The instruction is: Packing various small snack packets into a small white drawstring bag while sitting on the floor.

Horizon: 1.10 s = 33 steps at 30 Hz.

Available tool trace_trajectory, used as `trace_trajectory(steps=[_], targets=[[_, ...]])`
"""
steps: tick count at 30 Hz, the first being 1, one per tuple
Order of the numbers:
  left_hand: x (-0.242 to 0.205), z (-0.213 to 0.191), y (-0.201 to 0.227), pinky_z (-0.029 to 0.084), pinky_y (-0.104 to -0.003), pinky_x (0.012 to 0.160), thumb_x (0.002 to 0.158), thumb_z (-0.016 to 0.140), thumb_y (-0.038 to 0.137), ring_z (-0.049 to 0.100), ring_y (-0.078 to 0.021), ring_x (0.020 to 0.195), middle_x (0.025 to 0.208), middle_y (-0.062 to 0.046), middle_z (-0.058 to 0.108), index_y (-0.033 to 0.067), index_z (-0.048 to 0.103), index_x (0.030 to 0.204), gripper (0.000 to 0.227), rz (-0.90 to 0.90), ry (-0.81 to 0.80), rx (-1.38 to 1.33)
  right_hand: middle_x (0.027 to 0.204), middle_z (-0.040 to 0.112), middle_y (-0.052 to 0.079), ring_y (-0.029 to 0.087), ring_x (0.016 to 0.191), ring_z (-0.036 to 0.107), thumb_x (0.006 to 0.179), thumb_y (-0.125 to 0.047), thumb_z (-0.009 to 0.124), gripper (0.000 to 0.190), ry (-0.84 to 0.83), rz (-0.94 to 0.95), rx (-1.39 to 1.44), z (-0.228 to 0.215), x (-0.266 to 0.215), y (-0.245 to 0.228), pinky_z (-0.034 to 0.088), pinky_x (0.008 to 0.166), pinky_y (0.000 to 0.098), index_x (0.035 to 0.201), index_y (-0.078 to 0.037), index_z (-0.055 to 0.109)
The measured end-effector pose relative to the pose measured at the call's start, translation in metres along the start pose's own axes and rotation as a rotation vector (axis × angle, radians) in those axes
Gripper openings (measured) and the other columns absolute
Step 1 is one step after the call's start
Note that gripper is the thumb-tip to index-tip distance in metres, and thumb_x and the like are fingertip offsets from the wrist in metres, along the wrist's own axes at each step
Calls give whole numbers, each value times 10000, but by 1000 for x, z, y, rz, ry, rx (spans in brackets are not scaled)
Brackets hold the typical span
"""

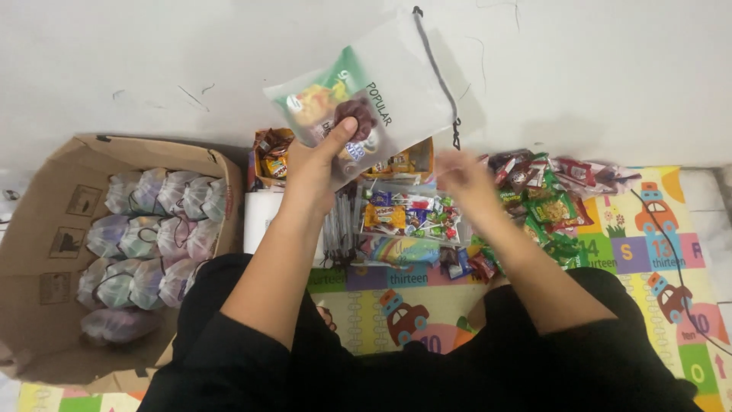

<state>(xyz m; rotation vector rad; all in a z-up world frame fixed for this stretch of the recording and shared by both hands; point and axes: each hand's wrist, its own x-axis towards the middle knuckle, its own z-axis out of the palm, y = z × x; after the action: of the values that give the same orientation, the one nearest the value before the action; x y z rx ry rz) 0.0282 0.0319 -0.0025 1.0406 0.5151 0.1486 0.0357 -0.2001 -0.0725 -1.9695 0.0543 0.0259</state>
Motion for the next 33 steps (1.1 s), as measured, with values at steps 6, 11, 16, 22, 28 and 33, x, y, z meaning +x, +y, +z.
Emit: trace_trajectory(steps=[6, 11, 16, 22, 28, 33], targets=[[-7, -4, 6, 628, -563, 635, 613, 955, 314, 655, -328, 1014, 1190, -210, 634, -29, 551, 1354, 911, -30, -30, -44, 1346, 657, 163, 492, 1215, 618, 910, -276, 711, 147, -639, -329, -601, 73, 4, 117, 514, 996, 529, 995, -248, 828], [-9, -13, -1, 634, -500, 634, 616, 948, 338, 644, -307, 1047, 1232, -196, 621, -25, 561, 1366, 919, -15, -198, 47, 1546, 462, 44, 445, 1377, 431, 914, -469, 686, 319, -562, -433, -920, 108, 9, 209, 510, 1012, 517, 1155, -273, 759], [-6, -20, 1, 633, -495, 618, 601, 964, 352, 654, -273, 1028, 1210, -191, 624, -50, 549, 1359, 953, -37, -227, 57, 1332, 601, 58, 369, 1312, 496, 986, -483, 594, 331, -551, -477, -911, 108, 25, 201, 489, 973, 560, 1173, -240, 719], [-9, -18, 13, 613, -553, 624, 594, 965, 328, 641, -287, 1039, 1197, -185, 629, -34, 570, 1344, 922, -46, -190, 13, 1004, 747, 86, 357, 1008, 708, 959, -223, 611, 164, -338, -298, -638, 61, 25, 75, 545, 856, 489, 1040, -211, 753], [-22, -10, 25, 597, -562, 695, 620, 943, 333, 629, -290, 1058, 1191, -195, 627, -43, 570, 1331, 886, -30, -220, -7, 1285, 516, 143, 342, 1171, 517, 868, -73, 765, 623, 121, -335, 81, -20, 17, -33, 448, 992, 456, 1370, -125, 400], [-3, -13, 12, 610, -443, 804, 595, 833, 286, 676, -240, 1179, 1222, -33, 714, 176, 623, 1301, 745, -258, -260, -11, 1111, 639, 39, 198, 901, 732, 942, -105, 682, 240, 235, -284, 333, -64, 7, -65, 570, 842, 286, 1120, -192, 545]])
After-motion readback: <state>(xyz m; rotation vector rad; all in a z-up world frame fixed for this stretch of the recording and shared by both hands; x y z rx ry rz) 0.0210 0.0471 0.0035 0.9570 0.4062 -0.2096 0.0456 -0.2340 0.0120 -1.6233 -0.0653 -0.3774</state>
